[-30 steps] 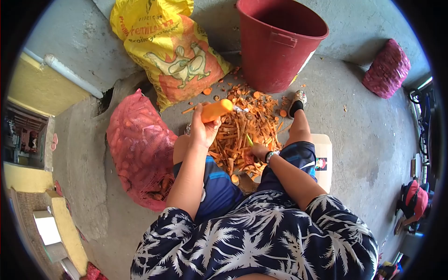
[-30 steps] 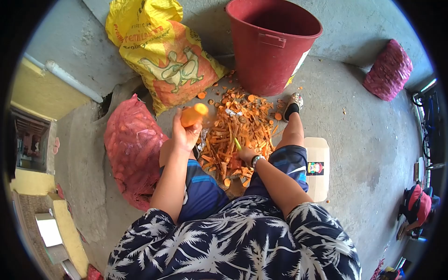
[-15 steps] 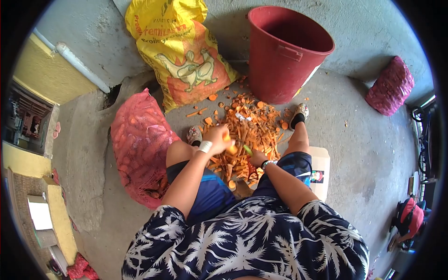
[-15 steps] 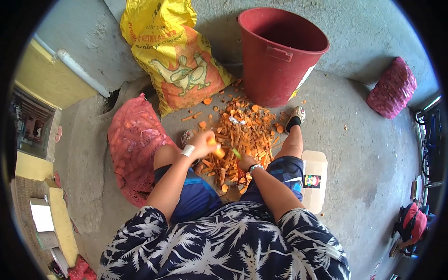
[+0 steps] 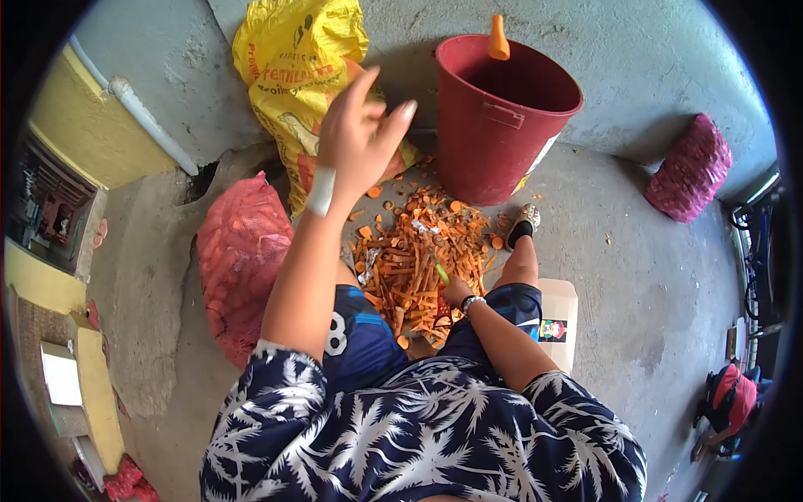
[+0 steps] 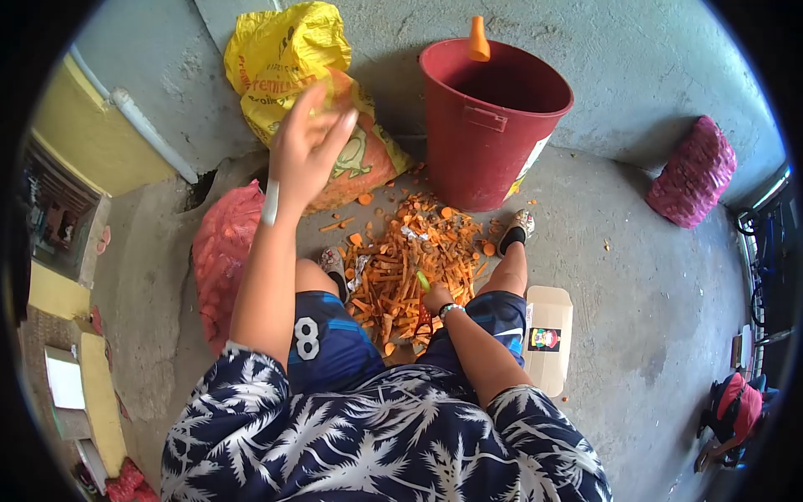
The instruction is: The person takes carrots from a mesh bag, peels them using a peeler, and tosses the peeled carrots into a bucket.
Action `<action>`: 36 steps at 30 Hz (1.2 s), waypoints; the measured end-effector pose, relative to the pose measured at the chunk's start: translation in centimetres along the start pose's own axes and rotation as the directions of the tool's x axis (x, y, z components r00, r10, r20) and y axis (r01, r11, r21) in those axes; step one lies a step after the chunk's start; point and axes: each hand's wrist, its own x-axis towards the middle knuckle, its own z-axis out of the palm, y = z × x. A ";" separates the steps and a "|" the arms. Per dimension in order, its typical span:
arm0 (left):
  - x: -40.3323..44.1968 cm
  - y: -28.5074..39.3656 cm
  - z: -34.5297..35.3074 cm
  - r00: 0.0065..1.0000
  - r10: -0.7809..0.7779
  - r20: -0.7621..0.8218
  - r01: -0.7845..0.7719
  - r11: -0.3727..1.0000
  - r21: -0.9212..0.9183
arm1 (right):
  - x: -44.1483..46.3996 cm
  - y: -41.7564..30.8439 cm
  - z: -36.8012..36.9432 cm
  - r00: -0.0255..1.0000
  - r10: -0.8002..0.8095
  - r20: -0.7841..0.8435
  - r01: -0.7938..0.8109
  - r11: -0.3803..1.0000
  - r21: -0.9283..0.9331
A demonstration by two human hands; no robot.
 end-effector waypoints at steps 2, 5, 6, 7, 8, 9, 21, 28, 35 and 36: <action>-5.7 -5.4 -2.6 0.994 -0.105 -0.001 0.104 0.982 0.156 | -1.1 -1.1 -0.2 0.999 0.049 0.023 -0.050 0.998 0.034; -17.8 -16.7 -8.2 0.892 -0.452 -0.002 0.391 0.768 0.507 | -0.6 -0.7 1.1 1.000 0.013 0.020 -0.013 0.999 -0.031; -23.1 -20.4 -10.1 0.807 -0.591 0.014 0.488 0.680 0.548 | -0.2 -0.1 1.4 0.999 -0.037 0.039 0.039 0.997 -0.060; -29.6 -24.6 -12.1 0.770 -0.638 0.019 0.426 0.536 0.729 | -0.3 -0.1 1.5 0.998 -0.036 0.045 0.039 0.997 -0.064; -33.4 -24.0 -14.0 0.655 -0.722 0.222 0.337 0.543 0.769 | -0.8 -0.4 1.4 0.998 -0.061 0.022 0.063 0.993 -0.096; -36.2 -23.3 -15.0 0.459 -0.792 0.403 0.089 0.492 0.866 | -1.1 -0.6 1.4 0.996 -0.085 0.001 0.085 0.988 -0.126; -49.7 -27.3 -15.3 0.400 -0.761 -0.510 0.471 -0.306 0.827 | 0.4 -1.4 2.4 0.996 -0.047 -0.078 0.039 0.994 -0.099; -52.9 -35.4 -20.8 0.199 -0.593 -0.780 0.924 -0.151 0.350 | 1.2 -0.7 3.0 0.999 -0.005 -0.037 0.002 0.998 -0.069; -48.5 -36.5 -22.4 -0.172 -0.931 -0.322 0.834 -0.311 0.455 | 1.0 -0.5 3.0 0.998 -0.022 -0.057 0.014 0.992 -0.123; -46.8 -35.0 -21.7 -0.475 -0.775 -0.418 0.880 -0.423 -0.216 | 1.0 -0.4 2.9 0.999 -0.007 -0.041 0.003 0.996 -0.090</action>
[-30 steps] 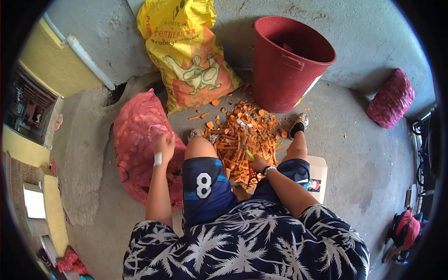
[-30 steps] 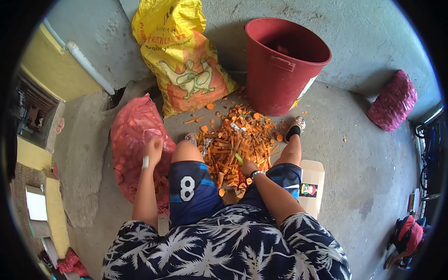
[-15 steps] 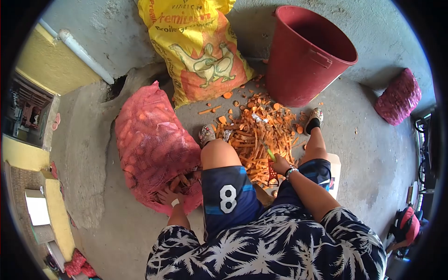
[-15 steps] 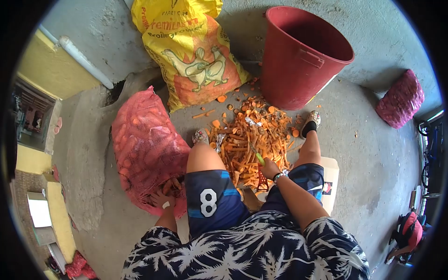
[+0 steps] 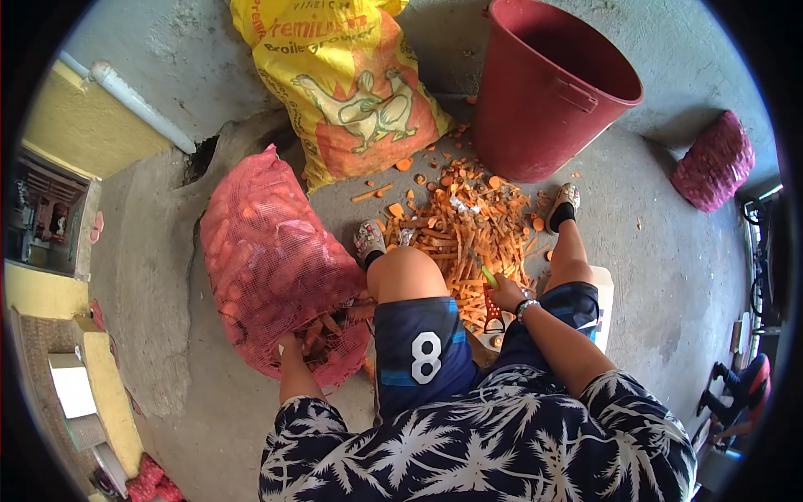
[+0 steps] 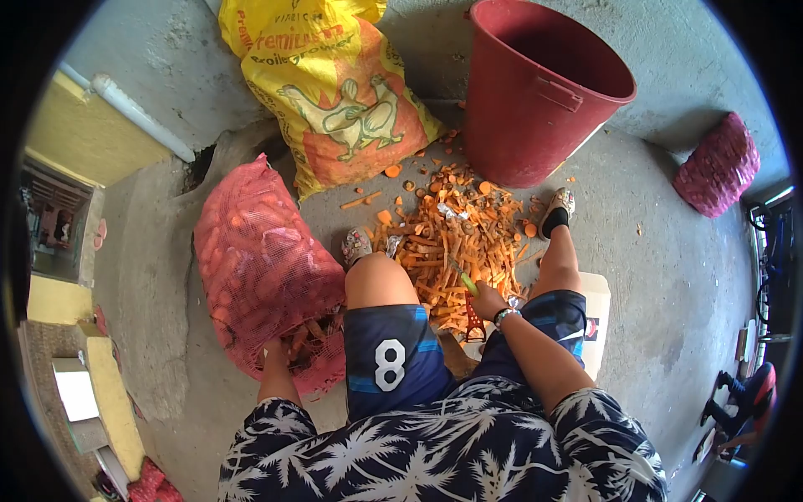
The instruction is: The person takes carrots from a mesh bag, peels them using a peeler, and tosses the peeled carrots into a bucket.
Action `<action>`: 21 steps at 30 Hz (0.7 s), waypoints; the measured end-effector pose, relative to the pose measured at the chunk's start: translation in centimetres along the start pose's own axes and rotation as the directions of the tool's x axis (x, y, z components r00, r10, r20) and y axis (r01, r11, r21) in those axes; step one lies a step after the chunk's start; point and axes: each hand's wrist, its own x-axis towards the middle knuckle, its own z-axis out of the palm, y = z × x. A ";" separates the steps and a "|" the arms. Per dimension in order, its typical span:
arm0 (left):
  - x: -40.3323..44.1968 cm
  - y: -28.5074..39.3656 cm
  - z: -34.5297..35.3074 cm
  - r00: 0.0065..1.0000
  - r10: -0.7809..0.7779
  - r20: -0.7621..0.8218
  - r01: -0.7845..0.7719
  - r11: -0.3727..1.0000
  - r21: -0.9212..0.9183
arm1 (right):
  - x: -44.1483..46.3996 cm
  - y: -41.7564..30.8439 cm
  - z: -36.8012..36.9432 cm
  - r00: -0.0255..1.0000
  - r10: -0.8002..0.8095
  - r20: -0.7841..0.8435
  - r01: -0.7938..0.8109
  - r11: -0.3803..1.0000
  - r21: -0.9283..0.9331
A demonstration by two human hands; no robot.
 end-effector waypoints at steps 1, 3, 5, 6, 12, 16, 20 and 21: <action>0.1 -0.4 -0.5 1.000 0.005 0.002 -0.005 1.000 0.003 | -0.3 -0.2 -0.4 1.000 0.013 0.017 -0.014 0.999 0.031; -0.1 -2.1 -2.2 0.881 0.128 0.456 0.016 0.954 -0.299 | -0.6 -0.5 -0.7 1.000 0.002 -0.022 -0.001 0.999 0.044; -3.9 -2.8 -3.9 0.775 0.097 0.625 0.223 0.882 -0.414 | 0.1 0.3 -0.1 0.996 -0.042 -0.072 0.048 0.995 0.088; -7.2 -2.7 -4.7 0.632 0.100 0.768 0.437 0.773 -0.461 | -0.9 -1.1 -0.9 0.995 -0.032 -0.091 0.031 1.000 -0.003; -24.6 -1.6 -4.8 0.310 0.565 0.764 0.460 0.614 -0.641 | 0.5 0.3 -0.1 0.994 -0.075 -0.078 0.080 0.994 0.072; -27.3 2.2 -2.3 0.132 0.655 0.744 0.447 0.631 -0.634 | 0.1 -1.6 -1.9 0.978 -0.108 -0.177 0.161 0.932 0.324; -23.0 6.4 3.7 0.708 0.479 0.520 0.238 0.532 -0.813 | -1.1 -2.0 -2.6 0.975 -0.064 -0.212 0.158 0.873 0.462; -21.0 6.3 5.1 0.706 0.479 0.522 0.237 0.534 -0.811 | -1.6 -1.6 -2.7 0.975 -0.062 -0.213 0.156 0.872 0.463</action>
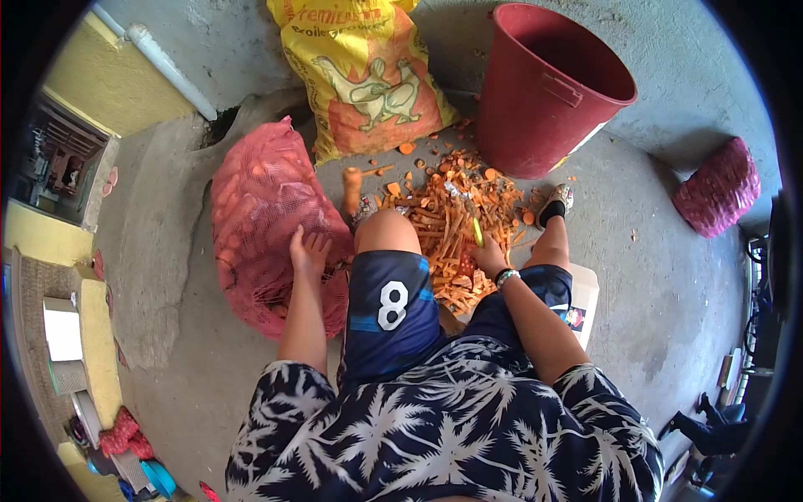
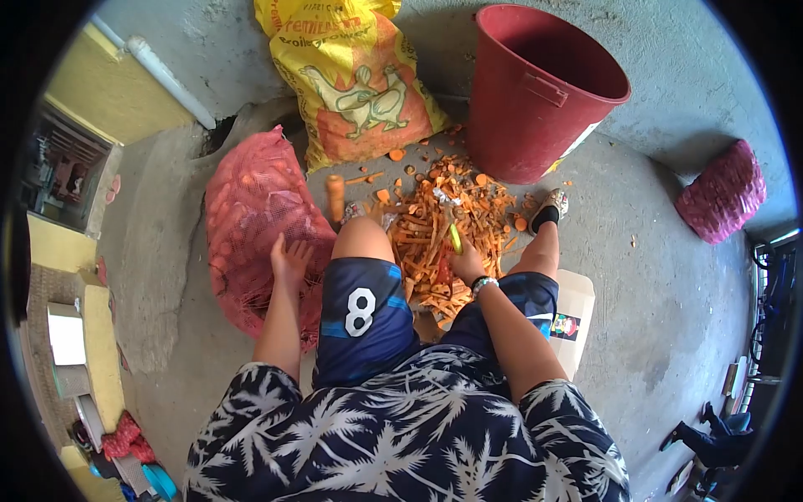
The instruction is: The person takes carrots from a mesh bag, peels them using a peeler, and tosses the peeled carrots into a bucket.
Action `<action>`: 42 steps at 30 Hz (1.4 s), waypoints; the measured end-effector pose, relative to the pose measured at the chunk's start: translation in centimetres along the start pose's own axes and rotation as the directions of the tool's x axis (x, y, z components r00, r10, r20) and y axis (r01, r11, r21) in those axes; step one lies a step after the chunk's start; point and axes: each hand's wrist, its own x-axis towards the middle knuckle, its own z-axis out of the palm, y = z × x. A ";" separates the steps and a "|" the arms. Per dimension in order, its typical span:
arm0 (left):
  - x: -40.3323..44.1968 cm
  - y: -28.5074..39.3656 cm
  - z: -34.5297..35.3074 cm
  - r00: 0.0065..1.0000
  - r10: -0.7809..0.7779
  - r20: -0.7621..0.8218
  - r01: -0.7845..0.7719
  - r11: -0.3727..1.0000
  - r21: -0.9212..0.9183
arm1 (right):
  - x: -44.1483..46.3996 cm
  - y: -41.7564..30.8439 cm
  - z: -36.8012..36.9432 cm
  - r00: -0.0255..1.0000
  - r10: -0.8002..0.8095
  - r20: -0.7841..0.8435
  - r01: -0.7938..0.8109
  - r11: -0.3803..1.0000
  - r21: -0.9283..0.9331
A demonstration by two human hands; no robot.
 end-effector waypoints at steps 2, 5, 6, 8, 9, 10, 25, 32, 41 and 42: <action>4.2 -1.0 -0.6 0.997 0.008 -0.073 0.007 0.979 0.205 | -0.8 0.5 -0.7 0.998 -0.010 0.065 0.021 0.986 -0.166; 11.1 -2.8 -2.8 1.000 0.022 -0.020 -0.012 0.917 0.398 | -0.9 0.9 -1.2 0.996 0.059 0.060 -0.048 0.984 -0.170; 13.0 -3.0 -3.8 0.995 0.035 0.091 -0.079 0.838 0.539 | -0.5 0.8 -1.1 0.990 0.122 0.078 -0.114 0.989 -0.092; 9.9 -3.2 0.4 0.999 0.014 0.036 -0.030 0.860 0.509 | 0.6 1.1 -0.7 0.994 0.101 0.051 -0.095 0.989 -0.109; 9.1 -3.2 2.6 1.000 -0.008 -0.016 0.014 0.882 0.471 | 1.4 1.1 -0.6 0.997 0.074 0.023 -0.070 0.989 -0.131; 11.2 -2.7 2.7 1.000 -0.009 -0.016 0.016 0.881 0.474 | 2.0 1.2 -0.5 0.997 0.076 0.022 -0.073 0.989 -0.129; 28.0 -15.0 18.3 0.937 -0.318 0.146 -0.347 -0.782 0.518 | 7.5 -1.1 -0.7 0.871 0.450 0.197 -0.387 0.382 0.839; 32.6 -23.3 13.7 0.919 -0.278 0.278 -0.365 -0.867 0.339 | 7.5 -4.0 -1.9 0.800 0.520 0.300 -0.525 0.363 0.770; 29.6 -18.7 17.7 0.749 -0.520 0.411 -0.660 -0.647 0.383 | 6.9 -4.5 -2.7 0.839 0.420 0.346 -0.537 0.545 0.643; 27.4 -17.1 20.1 0.692 -0.626 0.360 -0.716 -0.533 0.450 | 6.7 -5.6 -2.7 0.878 0.382 0.287 -0.467 0.559 0.685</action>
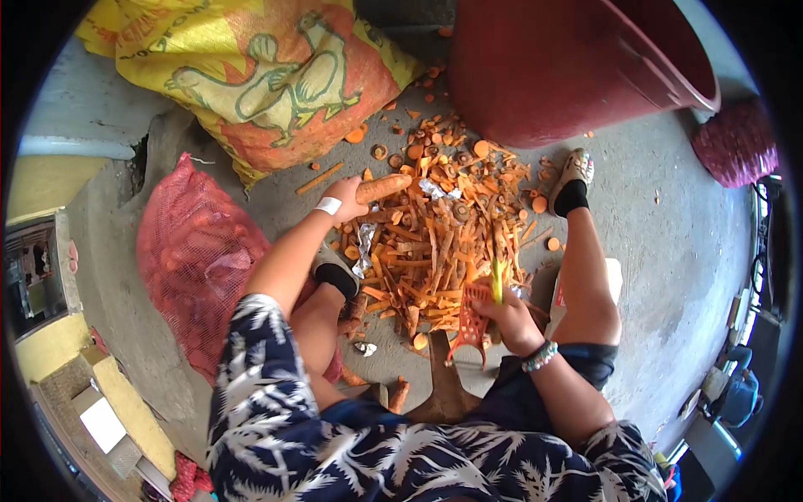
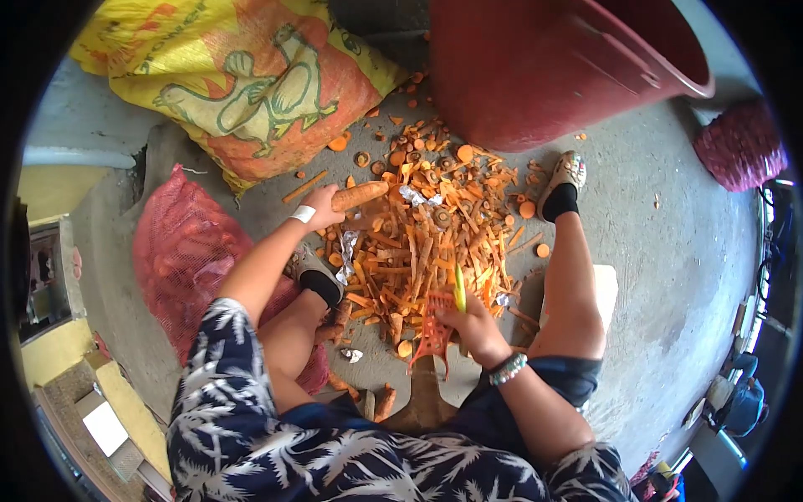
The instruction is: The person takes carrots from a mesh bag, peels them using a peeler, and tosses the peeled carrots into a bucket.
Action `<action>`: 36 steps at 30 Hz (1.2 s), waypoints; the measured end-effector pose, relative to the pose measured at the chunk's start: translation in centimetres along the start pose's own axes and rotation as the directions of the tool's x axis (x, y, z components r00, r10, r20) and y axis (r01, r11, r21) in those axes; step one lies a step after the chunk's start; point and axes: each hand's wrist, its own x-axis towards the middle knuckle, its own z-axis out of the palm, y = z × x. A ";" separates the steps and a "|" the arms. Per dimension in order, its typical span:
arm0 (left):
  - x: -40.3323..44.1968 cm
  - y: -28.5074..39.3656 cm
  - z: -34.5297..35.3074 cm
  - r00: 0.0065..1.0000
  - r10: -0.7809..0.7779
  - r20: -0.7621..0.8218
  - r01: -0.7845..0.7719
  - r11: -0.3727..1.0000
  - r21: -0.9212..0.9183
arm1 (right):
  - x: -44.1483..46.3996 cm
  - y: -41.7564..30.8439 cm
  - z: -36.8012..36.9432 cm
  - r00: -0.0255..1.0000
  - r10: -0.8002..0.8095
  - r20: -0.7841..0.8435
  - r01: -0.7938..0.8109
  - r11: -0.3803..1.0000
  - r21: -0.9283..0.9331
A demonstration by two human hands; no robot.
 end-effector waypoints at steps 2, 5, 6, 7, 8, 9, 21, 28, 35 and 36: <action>-4.4 3.1 -3.0 0.995 0.079 -0.058 -0.084 0.992 -0.097 | -0.1 0.2 -0.6 0.986 -0.159 0.054 0.168 0.953 -0.253; -12.5 8.4 -5.9 0.963 0.176 -0.202 -0.229 0.932 -0.281 | -1.4 -0.5 -0.5 0.928 -0.325 0.181 0.371 0.839 -0.399; -15.3 10.1 -6.9 0.960 0.181 -0.215 -0.236 0.935 -0.265 | -2.5 -1.2 -0.3 0.908 -0.339 0.245 0.416 0.794 -0.443; -17.9 11.8 -7.8 0.939 0.197 -0.282 -0.266 0.936 -0.232 | -3.5 -1.6 -0.2 0.891 -0.337 0.303 0.444 0.783 -0.435; -20.3 13.2 -8.2 0.912 0.214 -0.348 -0.295 0.935 -0.197 | -4.5 -1.9 -0.1 0.871 -0.335 0.359 0.473 0.771 -0.428; -22.4 14.3 -8.2 0.851 0.254 -0.460 -0.348 0.928 -0.131 | -5.7 -2.3 0.1 0.861 -0.353 0.366 0.492 0.760 -0.425; -33.6 20.1 -5.2 0.868 0.180 -0.464 -0.338 0.897 -0.286 | -11.5 -0.2 -1.0 0.770 -0.455 0.447 0.637 0.505 -0.582; -32.1 19.8 -0.7 0.793 0.104 -0.601 -0.428 0.797 -0.426 | -7.8 -0.2 -0.4 0.960 -0.027 0.278 0.274 0.281 -0.920; -28.5 20.6 0.5 0.901 0.138 -0.412 -0.353 -0.322 -0.878 | -0.8 7.2 -3.0 0.984 -0.149 0.098 0.145 0.354 -0.924; -28.7 20.8 0.1 0.847 0.096 -0.524 -0.468 -0.334 -0.818 | -0.9 7.1 -3.2 0.988 -0.122 0.099 0.137 0.358 -0.924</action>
